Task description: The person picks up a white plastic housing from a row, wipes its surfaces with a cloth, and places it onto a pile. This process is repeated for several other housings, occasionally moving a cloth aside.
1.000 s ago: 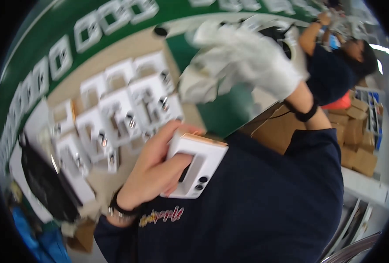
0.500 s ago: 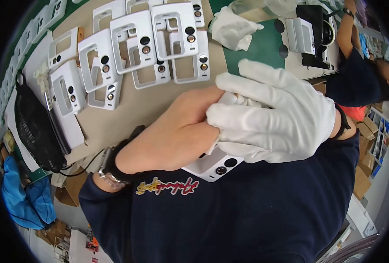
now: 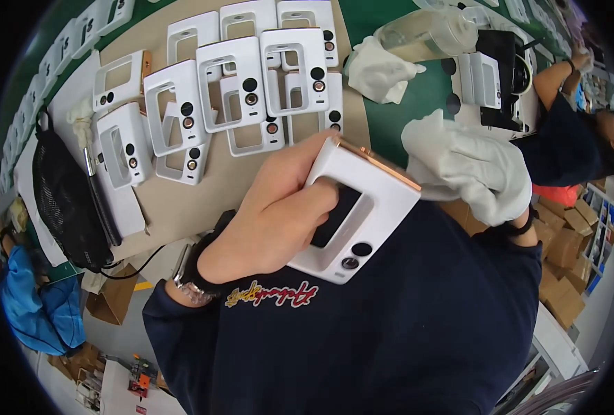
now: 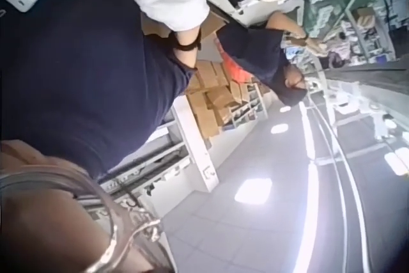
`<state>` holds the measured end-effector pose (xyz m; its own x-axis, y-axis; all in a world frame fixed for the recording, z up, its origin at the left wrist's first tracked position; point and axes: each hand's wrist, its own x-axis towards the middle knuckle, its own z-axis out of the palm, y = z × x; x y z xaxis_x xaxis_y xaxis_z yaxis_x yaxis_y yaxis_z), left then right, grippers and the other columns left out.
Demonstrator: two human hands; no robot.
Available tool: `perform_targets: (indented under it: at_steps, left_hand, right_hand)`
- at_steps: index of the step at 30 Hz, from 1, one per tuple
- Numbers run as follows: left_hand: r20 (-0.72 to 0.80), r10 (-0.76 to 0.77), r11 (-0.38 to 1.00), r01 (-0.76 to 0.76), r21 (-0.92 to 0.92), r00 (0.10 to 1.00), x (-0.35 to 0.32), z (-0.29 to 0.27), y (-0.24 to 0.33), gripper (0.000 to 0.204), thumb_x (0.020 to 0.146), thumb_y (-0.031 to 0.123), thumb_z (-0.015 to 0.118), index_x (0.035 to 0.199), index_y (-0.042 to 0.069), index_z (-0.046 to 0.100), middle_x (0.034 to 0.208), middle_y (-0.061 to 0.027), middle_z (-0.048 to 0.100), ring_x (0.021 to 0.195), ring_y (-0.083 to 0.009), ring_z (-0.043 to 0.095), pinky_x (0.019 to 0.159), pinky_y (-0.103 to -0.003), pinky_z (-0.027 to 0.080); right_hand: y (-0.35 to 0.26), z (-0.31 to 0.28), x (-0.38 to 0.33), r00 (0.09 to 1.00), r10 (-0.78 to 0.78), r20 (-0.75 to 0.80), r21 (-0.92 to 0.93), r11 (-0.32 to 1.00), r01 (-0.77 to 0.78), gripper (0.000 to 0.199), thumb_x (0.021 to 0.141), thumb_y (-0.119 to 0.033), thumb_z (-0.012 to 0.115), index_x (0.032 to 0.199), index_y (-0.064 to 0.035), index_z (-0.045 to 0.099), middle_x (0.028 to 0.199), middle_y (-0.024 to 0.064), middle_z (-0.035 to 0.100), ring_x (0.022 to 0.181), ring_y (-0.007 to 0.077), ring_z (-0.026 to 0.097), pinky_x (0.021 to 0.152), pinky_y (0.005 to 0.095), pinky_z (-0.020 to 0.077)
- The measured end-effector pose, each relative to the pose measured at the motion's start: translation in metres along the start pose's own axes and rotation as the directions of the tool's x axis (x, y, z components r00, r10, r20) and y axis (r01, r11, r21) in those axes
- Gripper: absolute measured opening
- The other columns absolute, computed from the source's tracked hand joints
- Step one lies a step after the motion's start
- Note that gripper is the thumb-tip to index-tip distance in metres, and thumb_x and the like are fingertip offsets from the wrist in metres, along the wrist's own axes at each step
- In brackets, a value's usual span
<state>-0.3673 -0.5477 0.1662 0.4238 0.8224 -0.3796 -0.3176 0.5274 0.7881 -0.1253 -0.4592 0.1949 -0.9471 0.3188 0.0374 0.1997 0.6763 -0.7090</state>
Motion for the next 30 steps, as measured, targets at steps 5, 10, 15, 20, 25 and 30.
perform_targets:
  at_steps: [5, 10, 15, 20, 25, 30]
  left_hand:
    - [-0.173, 0.116, 0.985, -0.135, -0.103, 0.978, 0.005, -0.004, -0.001, 0.023, 0.074, 0.005, 0.040, 0.095, 0.000, 0.049, 0.059, -0.0019, 0.044, 0.047, -0.0094, 0.040, 0.045, -0.022, 0.034]
    - [-0.502, 0.422, 0.782, -0.583, -0.220, 0.755, 0.019, 0.006, 0.013, 0.026, 0.075, 0.002, 0.042, 0.099, -0.003, 0.048, 0.050, 0.0002, 0.038, 0.034, -0.0067, 0.028, 0.032, -0.020, 0.024]
    - [-0.428, 0.617, 0.432, -0.739, -0.517, 0.660, 0.032, -0.033, 0.000, 0.019, 0.077, 0.002, 0.043, 0.095, 0.002, 0.048, 0.056, -0.0027, 0.043, 0.043, -0.0087, 0.036, 0.040, -0.021, 0.032]
    - [-0.651, 0.595, 0.547, -0.831, -0.103, 0.472, 0.056, -0.004, -0.003, 0.027, 0.079, 0.003, 0.044, 0.106, 0.002, 0.043, 0.078, -0.0078, 0.051, 0.060, -0.0134, 0.049, 0.052, -0.025, 0.043]
    - [-0.647, 0.523, 0.679, -0.730, -0.077, 0.554, 0.038, 0.006, 0.001, 0.039, 0.080, 0.004, 0.046, 0.117, 0.004, 0.034, 0.102, -0.0106, 0.049, 0.081, -0.0177, 0.054, 0.067, -0.028, 0.047]
    - [-0.567, 0.389, 0.579, -0.672, -0.462, 0.726, 0.018, 0.013, 0.021, 0.052, 0.079, 0.007, 0.051, 0.124, 0.010, 0.024, 0.115, -0.0095, 0.042, 0.093, -0.0179, 0.051, 0.075, -0.029, 0.046]
  right_hand:
    - [-0.021, 0.028, 0.070, 0.985, -0.066, -0.161, -0.118, 0.992, 0.047, 0.027, 0.082, -0.020, 0.045, 0.098, 0.0014, 0.052, 0.101, 0.0122, 0.056, 0.097, 0.0188, 0.052, 0.079, 0.0277, 0.0415]
    - [0.003, 0.046, 0.093, 0.972, -0.060, -0.229, -0.111, 0.993, 0.035, 0.028, 0.081, -0.020, 0.046, 0.098, 0.0010, 0.052, 0.095, 0.0110, 0.055, 0.089, 0.0180, 0.051, 0.073, 0.0276, 0.0409]
    - [-0.008, 0.064, 0.095, 0.935, -0.144, -0.324, -0.123, 0.986, 0.109, 0.029, 0.079, -0.021, 0.048, 0.099, 0.0005, 0.052, 0.088, 0.0095, 0.053, 0.079, 0.0170, 0.050, 0.066, 0.0274, 0.0403]
    - [-0.010, 0.078, 0.142, 0.882, -0.207, -0.423, -0.218, 0.968, 0.122, 0.030, 0.078, -0.021, 0.050, 0.099, 0.0000, 0.052, 0.080, 0.0080, 0.052, 0.069, 0.0160, 0.049, 0.060, 0.0273, 0.0396]
    - [0.005, 0.058, 0.125, 0.788, -0.292, -0.543, -0.308, 0.941, 0.136, 0.031, 0.076, -0.021, 0.052, 0.099, -0.0005, 0.052, 0.073, 0.0064, 0.050, 0.060, 0.0150, 0.048, 0.053, 0.0271, 0.0390]
    - [0.023, 0.048, 0.108, 0.674, -0.360, -0.645, -0.360, 0.921, 0.148, 0.032, 0.075, -0.021, 0.053, 0.100, -0.0010, 0.053, 0.066, 0.0049, 0.049, 0.050, 0.0139, 0.047, 0.046, 0.0270, 0.0383]
